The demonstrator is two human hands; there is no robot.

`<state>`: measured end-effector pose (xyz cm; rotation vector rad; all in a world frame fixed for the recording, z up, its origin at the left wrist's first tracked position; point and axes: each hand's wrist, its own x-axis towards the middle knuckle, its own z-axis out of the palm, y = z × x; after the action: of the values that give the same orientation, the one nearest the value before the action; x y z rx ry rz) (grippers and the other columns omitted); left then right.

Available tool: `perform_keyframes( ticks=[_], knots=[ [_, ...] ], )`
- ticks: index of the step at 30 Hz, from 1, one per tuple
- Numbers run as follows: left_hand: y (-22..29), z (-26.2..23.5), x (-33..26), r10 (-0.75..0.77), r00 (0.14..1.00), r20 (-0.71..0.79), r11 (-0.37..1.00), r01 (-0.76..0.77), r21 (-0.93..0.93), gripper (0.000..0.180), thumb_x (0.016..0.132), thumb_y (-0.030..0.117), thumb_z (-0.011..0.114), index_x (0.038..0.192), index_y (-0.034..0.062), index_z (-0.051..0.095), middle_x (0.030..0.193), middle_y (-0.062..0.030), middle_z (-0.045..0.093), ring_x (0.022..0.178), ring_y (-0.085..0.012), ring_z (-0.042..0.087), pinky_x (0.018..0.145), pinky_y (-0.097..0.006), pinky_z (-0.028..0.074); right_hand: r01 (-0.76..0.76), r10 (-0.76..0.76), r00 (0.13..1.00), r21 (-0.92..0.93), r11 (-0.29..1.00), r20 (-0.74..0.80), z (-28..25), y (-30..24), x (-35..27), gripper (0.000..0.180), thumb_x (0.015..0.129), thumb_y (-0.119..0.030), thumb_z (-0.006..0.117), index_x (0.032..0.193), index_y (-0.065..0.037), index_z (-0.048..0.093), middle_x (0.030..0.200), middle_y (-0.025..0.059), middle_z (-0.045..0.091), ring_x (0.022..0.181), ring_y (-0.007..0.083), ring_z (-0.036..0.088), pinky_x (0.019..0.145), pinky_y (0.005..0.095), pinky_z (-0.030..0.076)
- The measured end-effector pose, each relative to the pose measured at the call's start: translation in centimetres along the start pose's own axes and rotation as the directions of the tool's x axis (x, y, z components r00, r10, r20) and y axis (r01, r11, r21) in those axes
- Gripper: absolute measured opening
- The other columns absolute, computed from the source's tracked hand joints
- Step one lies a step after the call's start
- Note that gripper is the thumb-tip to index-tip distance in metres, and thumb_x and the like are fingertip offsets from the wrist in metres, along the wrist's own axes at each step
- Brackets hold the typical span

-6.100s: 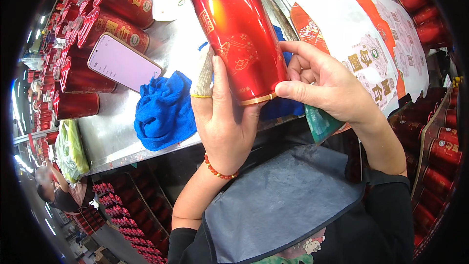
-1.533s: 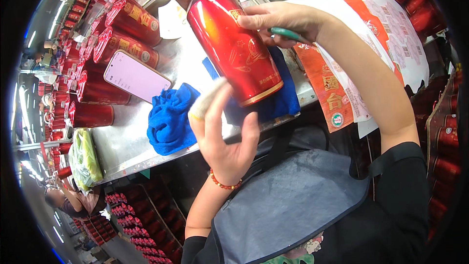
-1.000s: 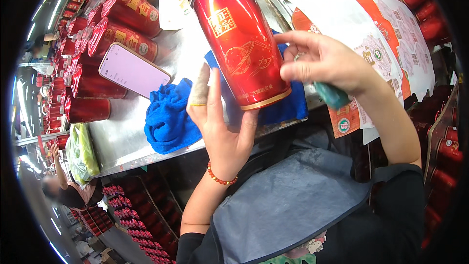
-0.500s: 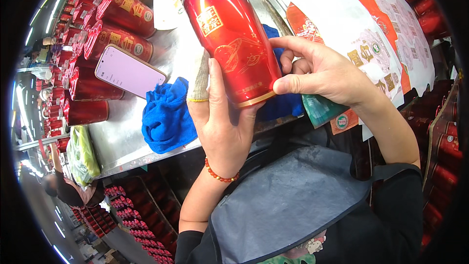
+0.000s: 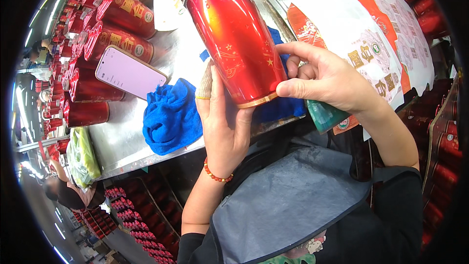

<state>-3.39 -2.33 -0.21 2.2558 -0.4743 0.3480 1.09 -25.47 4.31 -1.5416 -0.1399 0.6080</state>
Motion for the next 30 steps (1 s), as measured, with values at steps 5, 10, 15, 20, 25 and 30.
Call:
perform_keyframes(
  ticks=[5,10,15,20,25,30],
  knots=[
    [-0.1,0.0,-0.2,-0.012,1.000,0.005,1.000,0.012,0.001,0.071,0.098,0.021,0.065,0.155,-0.0049,0.030,0.156,-0.0257,0.034,0.144,-0.0402,0.034,0.118,-0.046,0.026,0.041,-0.048,0.998,-0.144,0.989,-0.046,0.4,0.4,0.1,0.073,0.084,-0.020,0.084,0.141,0.007,0.048,0.091,-0.0005,0.055,0.071,0.0014,0.051,0.061,0.0160,0.041],
    [-0.3,0.0,-0.3,-0.011,1.000,0.002,1.000,0.011,0.015,0.072,0.098,0.022,0.065,0.154,-0.0054,0.030,0.156,-0.0258,0.035,0.143,-0.0401,0.035,0.118,-0.046,0.025,0.055,-0.065,0.995,-0.135,0.989,-0.069,0.5,0.8,0.2,0.080,0.080,-0.036,0.087,0.138,0.006,0.052,0.088,-0.0001,0.053,0.068,0.0040,0.051,0.059,0.0189,0.042],
    [-0.3,0.1,-0.2,0.001,1.000,-0.009,1.000,-0.001,0.009,0.072,0.098,0.022,0.065,0.154,-0.0056,0.031,0.156,-0.0259,0.035,0.143,-0.0397,0.036,0.117,-0.045,0.026,0.058,-0.072,0.994,-0.181,0.982,-0.077,0.9,0.1,0.0,0.081,0.080,-0.038,0.086,0.138,0.006,0.052,0.088,0.0002,0.054,0.068,0.0047,0.051,0.059,0.0194,0.042],
    [-0.6,0.1,-0.1,0.027,0.999,-0.016,0.999,-0.027,0.031,0.073,0.096,0.021,0.066,0.154,-0.0052,0.031,0.156,-0.0256,0.036,0.142,-0.0392,0.037,0.117,-0.045,0.025,0.027,-0.042,0.997,-0.243,0.970,-0.057,0.9,-0.9,-0.2,0.079,0.083,-0.024,0.085,0.144,0.008,0.046,0.092,0.0005,0.056,0.072,0.0032,0.052,0.063,0.0175,0.043],
    [0.1,-0.2,-0.6,-0.005,0.999,-0.051,1.000,0.005,-0.001,0.069,0.092,0.013,0.069,0.151,-0.0042,0.039,0.153,-0.0244,0.041,0.140,-0.0381,0.040,0.116,-0.044,0.028,-0.003,0.001,0.998,-0.027,1.000,-0.058,-0.6,-0.2,0.0,0.075,0.085,-0.021,0.083,0.144,0.008,0.046,0.091,0.0002,0.056,0.076,0.0043,0.057,0.068,0.0183,0.048],
    [0.7,-0.3,-3.0,0.002,0.975,-0.222,0.988,-0.036,-0.148,0.045,0.089,0.002,0.067,0.133,-0.0052,0.060,0.136,-0.0231,0.059,0.126,-0.0348,0.056,0.108,-0.040,0.042,-0.056,0.055,0.998,0.026,0.998,0.030,-0.7,-0.4,-0.2,0.070,0.087,-0.012,0.080,0.144,0.008,0.045,0.088,-0.0013,0.052,0.077,0.0038,0.056,0.067,0.0171,0.048]
  ],
)
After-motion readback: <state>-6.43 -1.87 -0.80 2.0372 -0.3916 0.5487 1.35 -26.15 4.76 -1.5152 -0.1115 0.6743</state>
